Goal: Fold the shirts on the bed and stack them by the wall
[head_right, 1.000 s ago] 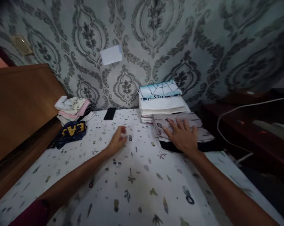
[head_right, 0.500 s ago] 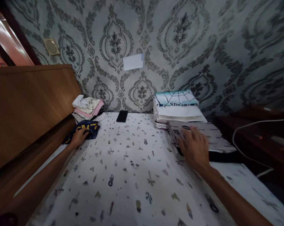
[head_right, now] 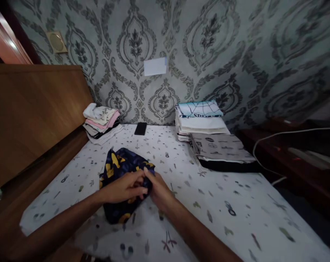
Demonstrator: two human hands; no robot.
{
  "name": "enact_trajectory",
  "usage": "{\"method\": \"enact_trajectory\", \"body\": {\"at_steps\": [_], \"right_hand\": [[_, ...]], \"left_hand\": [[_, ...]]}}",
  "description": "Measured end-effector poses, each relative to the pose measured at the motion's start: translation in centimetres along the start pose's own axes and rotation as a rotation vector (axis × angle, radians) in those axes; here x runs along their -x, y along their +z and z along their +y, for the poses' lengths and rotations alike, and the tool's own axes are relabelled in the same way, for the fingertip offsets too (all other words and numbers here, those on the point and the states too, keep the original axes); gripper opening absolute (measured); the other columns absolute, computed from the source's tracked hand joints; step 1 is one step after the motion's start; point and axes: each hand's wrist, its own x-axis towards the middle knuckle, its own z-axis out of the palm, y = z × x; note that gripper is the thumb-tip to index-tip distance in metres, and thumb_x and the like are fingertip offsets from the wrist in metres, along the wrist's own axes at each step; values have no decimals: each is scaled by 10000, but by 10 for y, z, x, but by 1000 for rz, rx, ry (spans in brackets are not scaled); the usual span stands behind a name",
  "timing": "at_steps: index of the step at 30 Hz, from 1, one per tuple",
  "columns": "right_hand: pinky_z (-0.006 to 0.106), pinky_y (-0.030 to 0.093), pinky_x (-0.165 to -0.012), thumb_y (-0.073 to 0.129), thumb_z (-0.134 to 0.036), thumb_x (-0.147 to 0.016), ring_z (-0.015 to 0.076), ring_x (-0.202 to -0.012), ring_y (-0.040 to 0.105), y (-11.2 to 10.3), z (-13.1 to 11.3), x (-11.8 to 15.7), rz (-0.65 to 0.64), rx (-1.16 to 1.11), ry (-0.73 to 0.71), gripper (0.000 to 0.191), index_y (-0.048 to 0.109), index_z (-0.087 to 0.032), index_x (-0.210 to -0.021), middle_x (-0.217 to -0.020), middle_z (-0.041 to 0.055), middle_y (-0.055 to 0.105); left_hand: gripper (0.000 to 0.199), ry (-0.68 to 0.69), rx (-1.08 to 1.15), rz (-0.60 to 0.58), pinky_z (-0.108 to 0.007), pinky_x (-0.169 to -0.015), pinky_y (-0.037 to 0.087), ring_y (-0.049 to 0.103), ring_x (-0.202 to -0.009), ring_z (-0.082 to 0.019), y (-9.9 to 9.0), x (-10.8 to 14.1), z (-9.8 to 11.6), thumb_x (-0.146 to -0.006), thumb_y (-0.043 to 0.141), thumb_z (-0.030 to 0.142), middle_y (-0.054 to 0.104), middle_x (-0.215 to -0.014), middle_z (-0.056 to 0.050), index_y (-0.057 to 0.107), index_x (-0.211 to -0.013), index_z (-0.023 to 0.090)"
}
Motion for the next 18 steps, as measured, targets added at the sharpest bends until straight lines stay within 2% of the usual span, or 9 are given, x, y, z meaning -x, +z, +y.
{"method": "enact_trajectory", "body": {"at_steps": [2, 3, 5, 7, 8, 11, 12, 14, 18], "right_hand": [[270, 488, -660, 844, -553, -653, 146, -663, 607, -5, -8, 9, 92, -27, -29, 427, 686, -178, -781, -730, 13, 687], [267, 489, -681, 868, -520, -633, 144, -673, 611, -8, -13, 15, 106, -16, -37, 416, 690, -177, -787, -722, 5, 685], [267, 489, -700, 872, -507, -633, 140, -672, 612, -9, -22, 28, 60, 45, -33, 417, 702, -173, -816, -714, -3, 683], [261, 486, -696, 869, -493, -649, 131, -667, 610, -7, -31, 42, -25, 135, -29, 408, 708, -170, -839, -716, -12, 682], [257, 486, -692, 865, -482, -661, 128, -669, 612, -6, -35, 49, -66, 178, -29, 398, 709, -169, -850, -727, -14, 684], [265, 503, -713, 820, -463, -737, 135, -716, 643, -4, -50, 70, -131, 264, -31, 345, 713, -173, -892, -799, 0, 710], [275, 513, -727, 806, -459, -756, 144, -732, 657, -6, -56, 77, -122, 277, -35, 329, 717, -178, -902, -818, 7, 720], [303, 535, -765, 802, -449, -761, 170, -767, 686, -15, -67, 86, -71, 290, -39, 312, 728, -189, -916, -841, 19, 735], [360, 562, -818, 834, -442, -697, 219, -809, 714, -50, -91, 77, 109, 323, -49, 320, 741, -190, -870, -815, 43, 750]], "left_hand": [[183, 21, -87, -51, -269, -563, 494, 656, -634, -171, -5, 5, 9, -875, 559, 385, 689, -764, -32, 633, -901, 220], [205, 29, -124, -32, -275, -577, 498, 655, -638, -174, -12, 3, 12, -892, 527, 382, 691, -756, -36, 635, -871, 209], [219, 68, -229, 104, -293, -659, 521, 659, -711, -185, -32, -10, 12, -912, 474, 337, 691, -788, -41, 641, -893, 196], [245, 146, -441, 210, -331, -849, 514, 652, -921, -208, -51, -31, 6, -879, 460, 206, 697, -947, -59, 646, -1039, 197], [339, 179, -583, 198, -351, -941, 483, 621, -1046, -221, -59, -43, 1, -836, 453, 131, 685, -1068, -72, 637, -1112, 203], [521, 140, -879, -90, -355, -1020, 437, 535, -1209, -236, -73, -68, -21, -715, 473, 42, 612, -1273, -87, 623, -1182, 215], [512, 98, -919, -166, -341, -996, 447, 542, -1188, -236, -75, -71, -29, -701, 497, 52, 614, -1263, -83, 627, -1168, 218], [406, 22, -955, -209, -310, -899, 477, 592, -1054, -227, -77, -70, -43, -702, 548, 104, 657, -1128, -65, 646, -1079, 216], [121, -56, -967, -112, -281, -705, 469, 607, -782, -203, -92, -59, -52, -711, 588, 190, 662, -805, -19, 624, -825, 204]]}}
